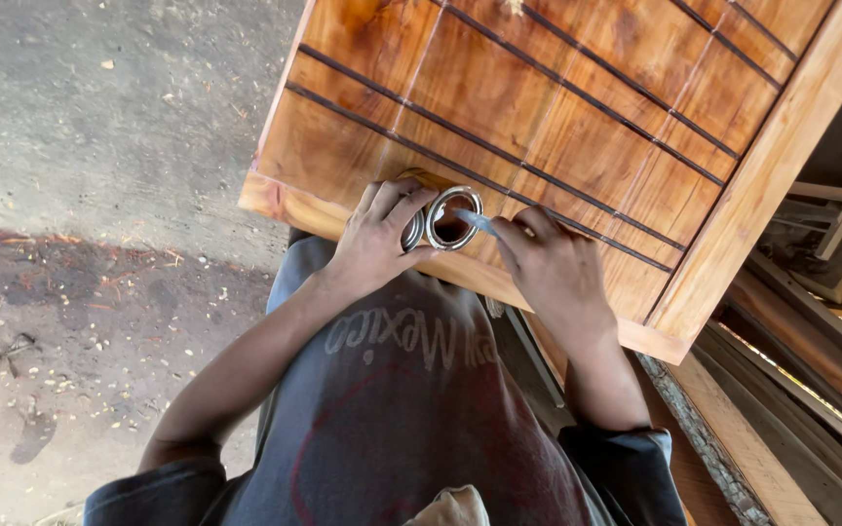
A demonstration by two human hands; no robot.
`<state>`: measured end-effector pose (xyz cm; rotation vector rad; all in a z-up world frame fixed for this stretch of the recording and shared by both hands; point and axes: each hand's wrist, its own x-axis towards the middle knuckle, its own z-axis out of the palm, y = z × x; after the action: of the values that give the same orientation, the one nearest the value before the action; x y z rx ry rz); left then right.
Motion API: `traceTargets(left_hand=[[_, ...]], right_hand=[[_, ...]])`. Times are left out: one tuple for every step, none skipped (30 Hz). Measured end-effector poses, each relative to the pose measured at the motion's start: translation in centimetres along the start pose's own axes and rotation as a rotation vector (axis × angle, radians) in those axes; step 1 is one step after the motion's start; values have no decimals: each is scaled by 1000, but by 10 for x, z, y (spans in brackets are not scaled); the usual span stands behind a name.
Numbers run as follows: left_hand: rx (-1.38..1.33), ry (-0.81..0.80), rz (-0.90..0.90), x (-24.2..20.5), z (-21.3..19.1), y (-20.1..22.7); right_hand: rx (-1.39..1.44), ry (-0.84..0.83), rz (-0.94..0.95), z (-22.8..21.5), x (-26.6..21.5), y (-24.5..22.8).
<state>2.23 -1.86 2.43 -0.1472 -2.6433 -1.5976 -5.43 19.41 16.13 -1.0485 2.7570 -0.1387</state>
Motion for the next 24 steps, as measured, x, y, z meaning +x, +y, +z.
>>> traceTargets(left_hand=[[20, 3, 8, 2, 0, 3], [37, 5, 10, 4, 0, 6], [56, 9, 6, 4, 2, 9], [75, 14, 2, 4, 3, 12], [78, 15, 3, 4, 4, 14], [81, 16, 4, 3, 6, 16], [88, 25, 0, 3, 6, 17], [93, 22, -7, 2, 6, 18], [99, 21, -17, 2, 6, 18], [103, 20, -27, 0, 5, 18], [96, 34, -55, -2, 4, 17], [88, 49, -83, -4, 3, 16], [79, 62, -109, -6, 2, 15], [75, 72, -136, -7, 1, 14], [69, 81, -162, -8, 0, 13], [64, 90, -188, -9, -1, 13], [68, 86, -213, -10, -1, 13], [73, 81, -238, -11, -2, 13], [78, 77, -262, -12, -3, 13], [86, 91, -265, -12, -3, 14], [93, 104, -265, -13, -3, 14], [100, 117, -266, -13, -3, 15], [107, 116, -270, -14, -4, 16], [113, 116, -273, -16, -4, 17]], right_hand=[[-8, -25, -2, 2, 4, 1], [-15, -50, -4, 4, 6, 2], [-20, -45, -14, 7, 8, 3], [-25, -40, -24, 9, 9, 5], [-26, -38, -40, 11, 8, 6], [76, -19, -56, 11, 5, 8], [181, -1, -82, 11, 4, 12], [286, 14, -108, 9, 2, 16], [348, -3, -43, 7, -1, 21], [408, -22, 23, 3, -4, 27], [466, -41, 95, 0, -9, 33], [485, -6, 101, -2, -13, 38], [504, 31, 109, -3, -16, 43], [524, 68, 118, -3, -18, 47], [541, 80, 98, -2, -20, 49], [558, 91, 77, -1, -20, 51], [575, 103, 58, 1, -19, 52], [572, 112, 37, 3, -18, 53], [571, 122, 15, 6, -15, 52], [569, 132, -7, 8, -13, 51], [606, 116, 29, 10, -10, 49], [642, 100, 65, 11, -7, 47], [677, 85, 103, 12, -4, 46], [670, 102, 80, 13, 0, 44]])
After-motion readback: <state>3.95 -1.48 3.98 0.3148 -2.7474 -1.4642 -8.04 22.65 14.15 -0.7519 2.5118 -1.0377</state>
